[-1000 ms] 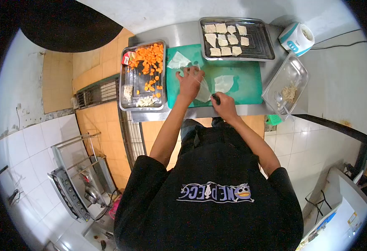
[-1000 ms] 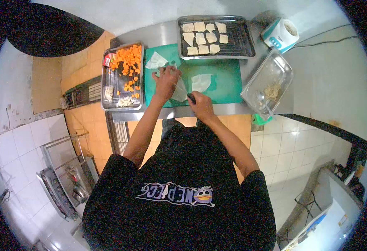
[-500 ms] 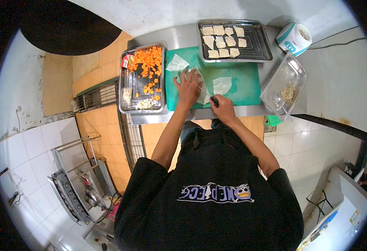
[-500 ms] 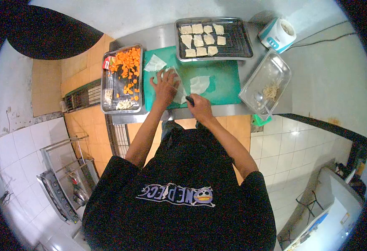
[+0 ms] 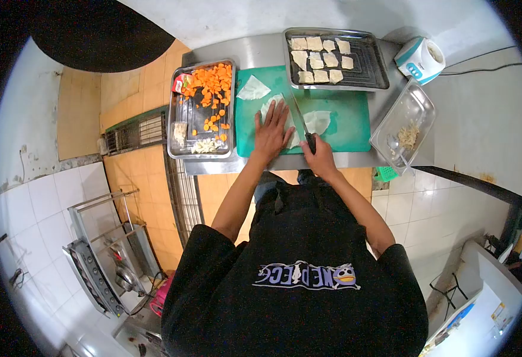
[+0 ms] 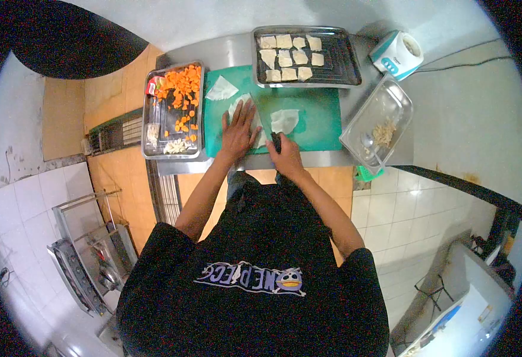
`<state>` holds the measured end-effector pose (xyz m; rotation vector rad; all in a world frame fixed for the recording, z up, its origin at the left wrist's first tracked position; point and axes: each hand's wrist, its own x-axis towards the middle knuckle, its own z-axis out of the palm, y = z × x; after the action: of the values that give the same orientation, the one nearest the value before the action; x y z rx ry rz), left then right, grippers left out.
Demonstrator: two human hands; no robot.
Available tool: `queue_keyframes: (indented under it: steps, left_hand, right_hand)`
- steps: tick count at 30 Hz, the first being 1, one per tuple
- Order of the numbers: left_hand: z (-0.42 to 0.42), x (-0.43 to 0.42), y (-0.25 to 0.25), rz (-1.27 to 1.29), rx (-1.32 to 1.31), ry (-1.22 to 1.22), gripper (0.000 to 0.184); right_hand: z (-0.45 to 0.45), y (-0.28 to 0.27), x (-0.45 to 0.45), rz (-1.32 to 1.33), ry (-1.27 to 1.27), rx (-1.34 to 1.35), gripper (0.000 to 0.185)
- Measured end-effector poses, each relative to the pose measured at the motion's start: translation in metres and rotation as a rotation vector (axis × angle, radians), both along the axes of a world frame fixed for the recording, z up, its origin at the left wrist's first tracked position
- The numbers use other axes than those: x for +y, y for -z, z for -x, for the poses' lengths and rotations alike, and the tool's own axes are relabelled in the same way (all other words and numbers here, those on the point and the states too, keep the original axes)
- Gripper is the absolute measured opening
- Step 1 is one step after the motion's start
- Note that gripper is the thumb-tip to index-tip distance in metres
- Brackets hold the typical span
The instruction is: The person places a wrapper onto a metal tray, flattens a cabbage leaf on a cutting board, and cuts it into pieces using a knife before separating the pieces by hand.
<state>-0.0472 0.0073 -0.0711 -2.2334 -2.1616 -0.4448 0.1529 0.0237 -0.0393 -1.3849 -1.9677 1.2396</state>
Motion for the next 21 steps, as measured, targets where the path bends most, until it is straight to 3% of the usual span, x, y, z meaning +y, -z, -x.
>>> queue_keyframes:
  steps: [5,7,10,21]
  left_hand:
    - [-0.003,0.0,-0.003,0.05,0.01,-0.006,0.069]
    - [-0.002,0.002,-0.005,0.051,0.022,-0.012,0.069]
    - [-0.001,0.002,-0.005,0.094,0.014,-0.019,0.07]
    - [0.009,0.003,0.004,0.055,-0.085,-0.067,0.085]
  right_hand:
    - [0.006,-0.004,-0.012,-0.075,0.02,-0.105,0.044]
    - [0.008,-0.009,-0.014,0.016,-0.018,-0.237,0.047]
    - [0.008,-0.016,-0.016,0.151,-0.02,-0.275,0.045]
    - [0.011,-0.016,-0.014,0.075,-0.078,-0.347,0.051]
